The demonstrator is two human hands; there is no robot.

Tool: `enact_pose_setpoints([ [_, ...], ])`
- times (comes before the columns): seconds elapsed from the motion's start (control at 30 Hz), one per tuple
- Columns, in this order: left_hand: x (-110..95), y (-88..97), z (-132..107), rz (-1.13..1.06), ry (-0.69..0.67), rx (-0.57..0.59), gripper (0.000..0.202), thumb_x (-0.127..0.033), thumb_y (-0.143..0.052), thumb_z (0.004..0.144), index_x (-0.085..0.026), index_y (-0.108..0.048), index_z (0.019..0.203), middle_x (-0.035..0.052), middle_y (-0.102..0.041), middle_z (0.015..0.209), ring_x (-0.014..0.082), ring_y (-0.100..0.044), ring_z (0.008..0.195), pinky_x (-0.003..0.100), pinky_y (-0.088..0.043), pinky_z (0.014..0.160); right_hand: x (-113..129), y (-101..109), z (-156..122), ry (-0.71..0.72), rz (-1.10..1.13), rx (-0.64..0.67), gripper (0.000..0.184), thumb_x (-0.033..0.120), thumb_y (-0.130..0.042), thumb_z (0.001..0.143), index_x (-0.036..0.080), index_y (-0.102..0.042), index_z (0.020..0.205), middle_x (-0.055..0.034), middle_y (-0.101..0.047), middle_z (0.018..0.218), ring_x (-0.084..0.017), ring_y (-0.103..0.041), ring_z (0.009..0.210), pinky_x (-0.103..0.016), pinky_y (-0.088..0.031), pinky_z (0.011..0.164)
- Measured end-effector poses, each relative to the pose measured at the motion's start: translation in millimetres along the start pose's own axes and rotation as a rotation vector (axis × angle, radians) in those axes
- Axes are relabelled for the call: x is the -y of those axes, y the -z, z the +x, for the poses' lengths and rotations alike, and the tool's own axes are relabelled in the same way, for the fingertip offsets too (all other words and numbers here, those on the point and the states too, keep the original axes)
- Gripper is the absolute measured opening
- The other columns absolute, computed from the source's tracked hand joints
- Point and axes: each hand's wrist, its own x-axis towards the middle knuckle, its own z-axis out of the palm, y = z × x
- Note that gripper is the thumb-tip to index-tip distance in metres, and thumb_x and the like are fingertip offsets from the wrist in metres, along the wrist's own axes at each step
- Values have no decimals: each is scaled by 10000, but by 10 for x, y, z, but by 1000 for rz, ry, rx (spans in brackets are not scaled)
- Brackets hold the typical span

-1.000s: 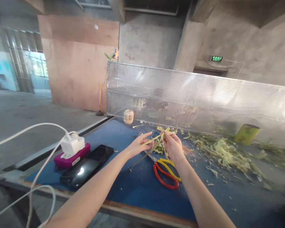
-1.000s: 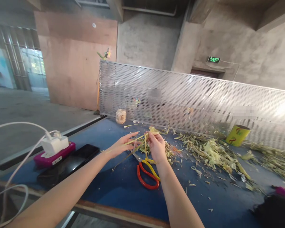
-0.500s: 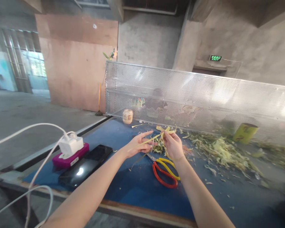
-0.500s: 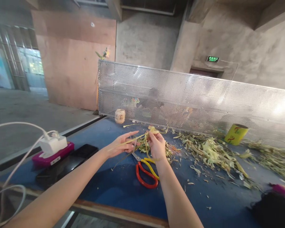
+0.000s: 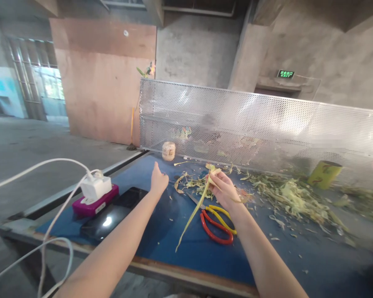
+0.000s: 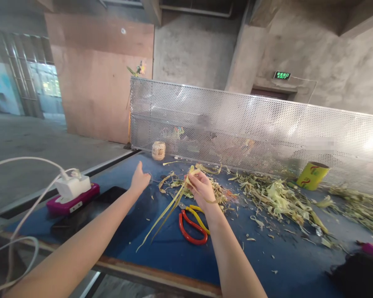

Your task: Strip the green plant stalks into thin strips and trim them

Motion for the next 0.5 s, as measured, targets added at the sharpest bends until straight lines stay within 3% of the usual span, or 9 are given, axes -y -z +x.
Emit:
enact_pose_setpoints([
  [0.1,-61,-14,-140,100,-56,47,581,-25,-611,544,-134,-524,1108,173,-453,1275,357,-332,1222,493,-197,1013,-23,-27,-30,-93,-90,55,257,298,-750,545,181,-572,689,10,-642,659,-81,-570,562,-193,-459,548],
  [0.17,-138,-36,-248,264,-226,78,493,-157,-598,641,-153,-511,1126,155,-438,1291,348,-294,1243,506,-164,1014,-28,-53,-42,-112,-123,67,267,313,-750,539,179,-567,679,4,-647,647,-88,-574,545,-204,-460,549],
  [0.23,-213,-58,-343,197,-295,278,444,-265,-539,731,-168,-472,1159,127,-557,1155,273,-451,1137,433,-282,973,-32,-75,-48,-125,-136,88,266,315,-749,536,175,-568,671,0,-649,635,-95,-582,543,-208,-457,543],
  [0.33,-277,-96,-456,-21,-190,697,457,-352,-477,788,-162,-420,1200,66,-661,834,192,-598,858,327,-429,786,-43,-87,-49,-142,-149,127,261,308,-745,537,170,-585,692,6,-644,619,-94,-580,537,-198,-445,517],
  [0.4,-278,-124,-507,-96,-147,829,480,-372,-533,753,-155,-444,1173,36,-644,751,159,-596,735,282,-438,696,-53,-81,-47,-151,-166,132,262,309,-744,536,168,-591,695,19,-630,586,-84,-562,505,-189,-435,493],
  [0.5,-253,-152,-535,-136,-119,892,542,-345,-641,668,-151,-467,1143,13,-622,726,122,-565,634,250,-421,619,-66,-62,-40,-178,-190,100,267,308,-750,525,165,-583,676,30,-617,555,-76,-554,486,-183,-436,490],
])
